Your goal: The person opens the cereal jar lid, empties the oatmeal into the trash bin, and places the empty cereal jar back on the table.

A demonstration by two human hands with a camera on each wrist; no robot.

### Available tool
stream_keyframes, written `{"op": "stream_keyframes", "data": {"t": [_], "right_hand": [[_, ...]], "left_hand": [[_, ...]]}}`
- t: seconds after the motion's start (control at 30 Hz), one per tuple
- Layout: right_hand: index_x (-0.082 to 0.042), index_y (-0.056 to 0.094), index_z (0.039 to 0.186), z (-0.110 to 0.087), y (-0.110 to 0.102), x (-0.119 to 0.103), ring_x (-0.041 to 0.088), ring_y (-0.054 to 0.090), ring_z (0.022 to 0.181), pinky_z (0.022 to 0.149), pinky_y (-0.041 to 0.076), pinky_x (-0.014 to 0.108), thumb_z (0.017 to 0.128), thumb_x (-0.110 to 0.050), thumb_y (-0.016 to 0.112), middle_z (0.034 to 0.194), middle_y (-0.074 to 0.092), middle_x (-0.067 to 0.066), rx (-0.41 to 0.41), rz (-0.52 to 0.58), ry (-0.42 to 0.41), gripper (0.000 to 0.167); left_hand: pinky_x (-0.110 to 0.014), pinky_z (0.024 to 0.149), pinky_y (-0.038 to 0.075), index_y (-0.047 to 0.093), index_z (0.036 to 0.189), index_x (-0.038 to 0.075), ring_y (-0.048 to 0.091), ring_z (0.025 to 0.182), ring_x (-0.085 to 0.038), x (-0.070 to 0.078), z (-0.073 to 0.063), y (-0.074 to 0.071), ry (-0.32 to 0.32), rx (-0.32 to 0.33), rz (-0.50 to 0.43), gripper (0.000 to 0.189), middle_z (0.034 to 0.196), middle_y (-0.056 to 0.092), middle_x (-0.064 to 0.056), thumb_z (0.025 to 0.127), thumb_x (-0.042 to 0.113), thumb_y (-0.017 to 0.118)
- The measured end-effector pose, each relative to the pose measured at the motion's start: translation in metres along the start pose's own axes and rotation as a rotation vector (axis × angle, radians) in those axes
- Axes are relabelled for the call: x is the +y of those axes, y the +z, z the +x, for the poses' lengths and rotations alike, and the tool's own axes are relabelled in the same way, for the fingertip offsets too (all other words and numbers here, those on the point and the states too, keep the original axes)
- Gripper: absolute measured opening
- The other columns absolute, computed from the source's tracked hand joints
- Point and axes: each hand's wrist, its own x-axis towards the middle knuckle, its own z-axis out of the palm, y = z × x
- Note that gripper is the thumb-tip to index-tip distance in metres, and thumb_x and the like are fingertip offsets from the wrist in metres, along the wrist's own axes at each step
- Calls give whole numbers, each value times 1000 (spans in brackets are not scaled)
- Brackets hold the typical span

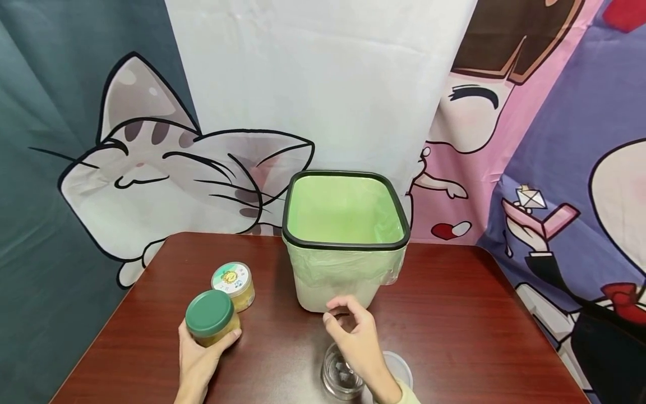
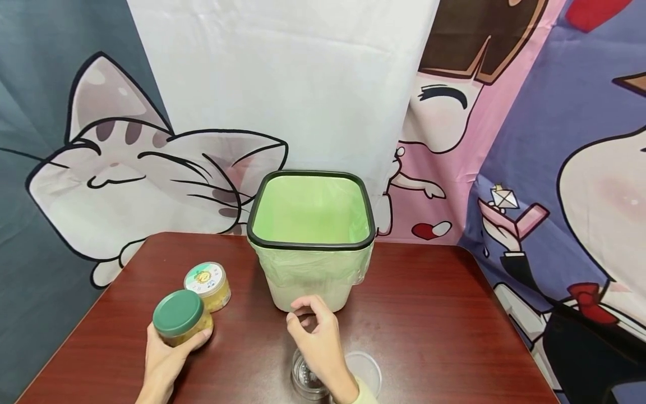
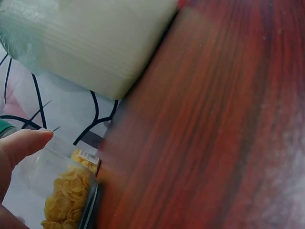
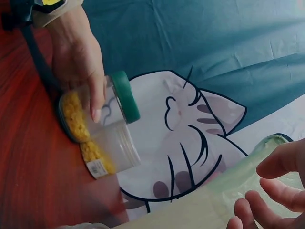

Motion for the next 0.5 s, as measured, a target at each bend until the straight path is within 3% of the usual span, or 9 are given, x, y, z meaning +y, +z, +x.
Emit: {"op": "stream_keyframes", "data": {"t": [0.23, 0.5], "right_hand": [[-16, 62, 95, -4, 6, -1, 17, 60, 72, 65, 50, 27, 78, -1, 67, 86, 63, 1, -58, -13, 98, 23], [-13, 61, 100, -6, 10, -24, 20, 62, 83, 70, 50, 27, 77, 1, 67, 99, 61, 0, -135, -39, 112, 28]], "left_hand": [[-53, 97, 28, 20, 143, 17, 37, 120, -31, -1, -2, 0, -3, 29, 111, 115, 130, 42, -13, 53, 46, 86], [-52, 95, 28, 23, 142, 20, 38, 119, -33, -2, -8, 0, 12, 77, 133, 113, 129, 43, -14, 52, 45, 86]]}}
